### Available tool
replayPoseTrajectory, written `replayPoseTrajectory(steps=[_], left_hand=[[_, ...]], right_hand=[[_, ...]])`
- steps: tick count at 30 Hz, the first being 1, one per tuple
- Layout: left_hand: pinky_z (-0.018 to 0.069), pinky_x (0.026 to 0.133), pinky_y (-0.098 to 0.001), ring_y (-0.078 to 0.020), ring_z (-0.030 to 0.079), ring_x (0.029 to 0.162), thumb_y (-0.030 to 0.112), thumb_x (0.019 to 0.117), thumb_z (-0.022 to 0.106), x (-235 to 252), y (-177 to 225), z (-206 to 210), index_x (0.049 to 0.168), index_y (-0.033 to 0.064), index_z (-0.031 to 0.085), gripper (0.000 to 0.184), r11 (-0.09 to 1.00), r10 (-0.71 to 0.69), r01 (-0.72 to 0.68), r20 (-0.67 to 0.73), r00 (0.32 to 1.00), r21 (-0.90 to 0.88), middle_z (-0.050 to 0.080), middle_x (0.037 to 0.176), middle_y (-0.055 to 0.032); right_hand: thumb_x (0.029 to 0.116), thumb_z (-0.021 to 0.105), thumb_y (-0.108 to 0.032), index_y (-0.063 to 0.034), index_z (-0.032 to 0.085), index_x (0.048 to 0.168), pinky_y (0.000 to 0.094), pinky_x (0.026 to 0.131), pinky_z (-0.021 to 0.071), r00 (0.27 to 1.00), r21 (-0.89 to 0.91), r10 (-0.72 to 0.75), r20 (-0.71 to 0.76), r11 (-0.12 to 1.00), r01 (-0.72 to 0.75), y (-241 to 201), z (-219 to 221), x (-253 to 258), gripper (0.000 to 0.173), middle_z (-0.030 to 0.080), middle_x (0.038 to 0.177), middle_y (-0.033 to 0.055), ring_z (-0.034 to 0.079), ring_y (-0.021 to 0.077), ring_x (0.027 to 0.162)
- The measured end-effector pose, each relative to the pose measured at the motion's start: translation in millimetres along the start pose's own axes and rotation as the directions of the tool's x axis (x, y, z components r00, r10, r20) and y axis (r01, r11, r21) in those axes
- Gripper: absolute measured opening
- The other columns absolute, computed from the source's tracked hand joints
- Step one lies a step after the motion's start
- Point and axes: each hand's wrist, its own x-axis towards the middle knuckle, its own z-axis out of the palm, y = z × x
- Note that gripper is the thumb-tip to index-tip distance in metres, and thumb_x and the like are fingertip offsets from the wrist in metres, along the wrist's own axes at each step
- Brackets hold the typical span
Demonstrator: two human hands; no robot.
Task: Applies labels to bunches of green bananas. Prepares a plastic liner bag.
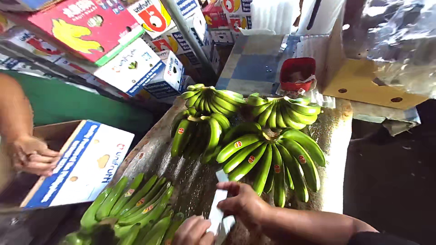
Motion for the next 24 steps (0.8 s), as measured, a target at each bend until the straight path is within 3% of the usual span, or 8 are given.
replayPoseTrajectory(steps=[2, 4, 7, 11, 14, 17, 22, 24], left_hand=[[0.0532, 0.093, -0.0293, -0.0153, 0.065, 0.099, 0.013, 0.0998, 0.061, 5, -10, -14, 0.098, -0.0035, 0.060, 0.017, 0.937, -0.275, 0.268, -0.002, 0.961, -0.224, 0.065, 0.095, -0.0140], [0.0571, 0.081, -0.0254, -0.0061, 0.065, 0.089, 0.010, 0.0962, 0.065, 17, -49, -32, 0.126, -0.0107, 0.048, 0.040, 0.827, -0.514, 0.490, -0.020, 0.857, -0.275, 0.066, 0.100, -0.0106], [0.0571, 0.085, -0.0424, -0.0223, 0.067, 0.090, 0.002, 0.0986, 0.061, 9, -140, -57, 0.130, -0.0136, 0.050, 0.037, 0.598, -0.799, 0.773, -0.078, 0.596, -0.212, 0.066, 0.106, -0.0233], [0.0497, 0.095, -0.0500, -0.0320, 0.063, 0.105, 0.003, 0.0997, 0.057, -40, -261, -76, 0.118, -0.0072, 0.067, 0.023, 0.270, -0.957, 0.953, -0.144, 0.251, -0.137, 0.066, 0.118, -0.0248], [0.0431, 0.105, -0.0619, -0.0413, 0.060, 0.123, 0.000, 0.0961, 0.056, -69, -314, -78, 0.115, -0.0006, 0.073, 0.025, 0.061, -0.980, 0.998, -0.190, 0.059, -0.003, 0.066, 0.125, -0.0262], [0.0431, 0.103, -0.0663, -0.0451, 0.059, 0.123, 0.003, 0.0968, 0.055, -72, -339, -61, 0.119, 0.0016, 0.072, 0.028, -0.004, -0.994, 0.993, -0.112, 0.010, 0.120, 0.065, 0.126, -0.0276], [0.0397, 0.106, -0.0697, -0.0463, 0.055, 0.130, 0.004, 0.0981, 0.053, -63, -384, -18, 0.130, 0.0039, 0.068, 0.035, 0.101, -0.995, 0.954, 0.055, 0.089, 0.284, 0.063, 0.133, -0.0273], [0.0369, 0.108, -0.0705, -0.0468, 0.052, 0.133, 0.003, 0.0955, 0.057, -61, -398, -9, 0.132, 0.0042, 0.066, 0.038, 0.089, -0.995, 0.915, 0.067, 0.068, 0.394, 0.061, 0.135, -0.0276]], right_hand=[[0.0880, 0.066, 0.009, 0.0045, 0.052, 0.138, 0.0302, 0.078, 0.0593, 0.974, -0.154, -0.224, -0.037, 0.964, 0.216, 1, -16, 3, 0.052, 0.065, 0.116, 0.0130, 0.067, 0.0134, 0.088], [0.0881, 0.065, 0.010, 0.0072, 0.057, 0.135, 0.0286, 0.081, 0.0609, 0.896, -0.261, -0.445, -0.005, 0.865, 0.428, 6, -35, 8, 0.048, 0.070, 0.118, 0.0114, 0.071, 0.0113, 0.093], [0.0887, 0.062, 0.011, 0.0033, 0.065, 0.129, 0.0292, 0.085, 0.0624, 0.843, -0.333, -0.520, 0.140, 0.777, 0.534, 22, -52, 9, 0.041, 0.073, 0.119, 0.0057, 0.072, 0.0109, 0.097], [0.0948, 0.065, -0.007, -0.0221, 0.079, 0.112, 0.0256, 0.088, 0.0608, 0.862, -0.515, -0.154, 0.482, 0.746, 0.422, 29, -68, 0, 0.027, 0.076, 0.112, -0.0082, 0.071, 0.0031, 0.098], [0.1021, 0.061, -0.020, -0.0191, 0.075, 0.121, 0.0239, 0.094, 0.0569, 0.692, -0.505, 0.204, 0.692, 0.822, 0.263, 26, -64, 7, 0.023, 0.074, 0.119, -0.0080, 0.068, 0.0000, 0.105], [0.1025, 0.062, -0.026, -0.0170, 0.073, 0.126, 0.0264, 0.098, 0.0560, 0.631, -0.461, 0.288, 0.721, 0.879, 0.126, 35, -59, 27, 0.027, 0.073, 0.123, -0.0060, 0.068, 0.0029, 0.110], [0.1041, 0.059, -0.024, -0.0217, 0.073, 0.126, 0.0255, 0.099, 0.0555, 0.725, -0.490, 0.236, 0.647, 0.857, 0.158, 44, -60, 60, 0.026, 0.072, 0.124, -0.0106, 0.067, 0.0013, 0.112], [0.1046, 0.059, -0.025, -0.0204, 0.073, 0.126, 0.0273, 0.098, 0.0565, 0.741, -0.500, 0.243, 0.625, 0.854, 0.141, 46, -63, 66, 0.026, 0.072, 0.124, -0.0087, 0.067, 0.0030, 0.111]])
